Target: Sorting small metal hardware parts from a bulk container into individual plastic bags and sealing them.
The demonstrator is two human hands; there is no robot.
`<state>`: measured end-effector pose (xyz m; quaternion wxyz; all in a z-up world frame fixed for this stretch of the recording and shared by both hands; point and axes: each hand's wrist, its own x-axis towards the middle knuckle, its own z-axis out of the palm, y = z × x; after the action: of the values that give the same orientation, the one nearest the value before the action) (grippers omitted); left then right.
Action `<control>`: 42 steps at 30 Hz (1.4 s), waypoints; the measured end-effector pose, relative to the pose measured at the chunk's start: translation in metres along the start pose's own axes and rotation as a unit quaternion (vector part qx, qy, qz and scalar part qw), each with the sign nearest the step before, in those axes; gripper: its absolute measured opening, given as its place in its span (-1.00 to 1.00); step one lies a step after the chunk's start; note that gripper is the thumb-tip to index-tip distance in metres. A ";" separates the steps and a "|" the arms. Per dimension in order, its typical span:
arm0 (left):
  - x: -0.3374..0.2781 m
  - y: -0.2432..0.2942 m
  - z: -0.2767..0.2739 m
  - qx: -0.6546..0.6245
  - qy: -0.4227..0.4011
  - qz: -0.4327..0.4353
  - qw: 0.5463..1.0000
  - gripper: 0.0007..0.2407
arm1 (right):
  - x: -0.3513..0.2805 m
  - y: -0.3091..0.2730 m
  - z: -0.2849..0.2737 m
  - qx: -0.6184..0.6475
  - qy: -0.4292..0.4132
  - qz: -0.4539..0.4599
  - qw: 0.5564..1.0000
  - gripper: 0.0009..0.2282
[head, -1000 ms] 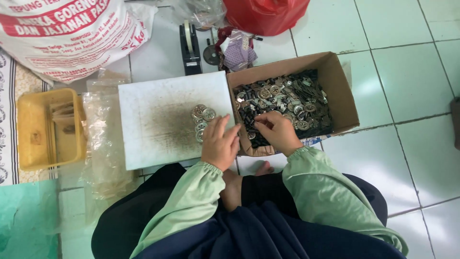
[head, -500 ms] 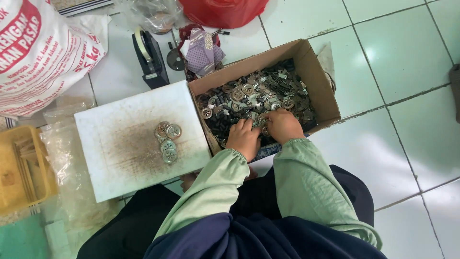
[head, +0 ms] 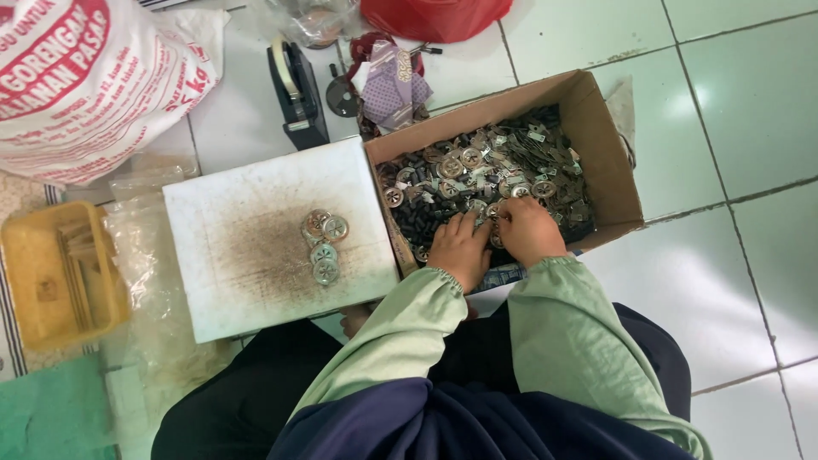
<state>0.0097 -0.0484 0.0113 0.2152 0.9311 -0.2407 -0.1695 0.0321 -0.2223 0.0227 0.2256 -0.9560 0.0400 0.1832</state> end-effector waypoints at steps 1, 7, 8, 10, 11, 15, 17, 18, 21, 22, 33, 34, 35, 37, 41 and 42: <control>-0.003 0.001 0.001 0.000 0.007 -0.003 1.000 -0.56 | -0.009 -0.004 -0.003 -0.003 0.002 -0.007 1.000 -0.74; -0.055 0.010 -0.040 0.003 0.157 0.047 0.987 -0.50 | -0.053 -0.044 -0.013 0.153 0.093 -0.011 0.984 -0.85; -0.069 0.007 -0.051 0.015 0.175 0.053 0.983 -0.49 | -0.053 -0.046 -0.004 0.188 0.102 -0.002 0.977 -0.86; -0.100 -0.003 -0.068 0.023 0.196 0.057 0.979 -0.48 | -0.059 -0.059 0.014 0.219 0.107 0.004 0.970 -0.85; -0.115 -0.012 -0.076 0.031 0.201 0.059 0.977 -0.50 | -0.062 -0.073 0.022 0.275 0.096 0.002 0.957 -0.85; -0.170 -0.055 -0.086 0.071 0.217 0.036 0.973 -0.53 | -0.061 -0.125 0.062 0.351 0.053 -0.019 0.935 -0.88; -0.192 -0.079 -0.083 0.065 0.227 0.018 0.972 -0.54 | -0.064 -0.152 0.073 0.368 0.039 -0.032 0.928 -0.89; -0.201 -0.090 -0.081 0.059 0.230 0.004 0.971 -0.54 | -0.065 -0.164 0.078 0.388 0.024 -0.038 0.921 -0.90; -0.207 -0.121 -0.068 0.040 0.281 -0.052 0.957 -0.57 | -0.046 -0.181 0.092 0.319 0.014 -0.047 0.947 -0.90; -0.204 -0.128 -0.069 0.036 0.284 -0.055 0.957 -0.57 | -0.042 -0.187 0.091 0.314 0.011 -0.048 0.948 -0.90; -0.179 -0.147 -0.061 0.067 0.303 -0.085 0.947 -0.63 | -0.029 -0.228 0.080 0.129 0.070 -0.136 0.980 -0.87; -0.179 -0.147 -0.059 0.065 0.301 -0.087 0.947 -0.63 | -0.029 -0.229 0.080 0.128 0.067 -0.135 0.980 -0.87; -0.178 -0.148 -0.059 0.068 0.294 -0.092 0.949 -0.63 | -0.028 -0.231 0.080 0.111 0.066 -0.142 0.982 -0.85; -0.177 -0.148 -0.057 0.073 0.285 -0.096 0.951 -0.63 | -0.028 -0.232 0.079 0.094 0.064 -0.147 0.983 -0.83; -0.182 -0.142 -0.062 0.076 0.265 -0.094 0.957 -0.62 | -0.032 -0.229 0.078 0.095 0.075 -0.164 0.979 -0.84; -0.184 -0.137 -0.064 0.077 0.259 -0.091 0.958 -0.60 | -0.034 -0.226 0.078 0.113 0.072 -0.170 0.976 -0.84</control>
<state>-0.0643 0.1764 0.0384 0.1816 0.9749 -0.1030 0.0776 0.0101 0.0142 0.0646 0.3566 -0.9279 -0.0862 0.0667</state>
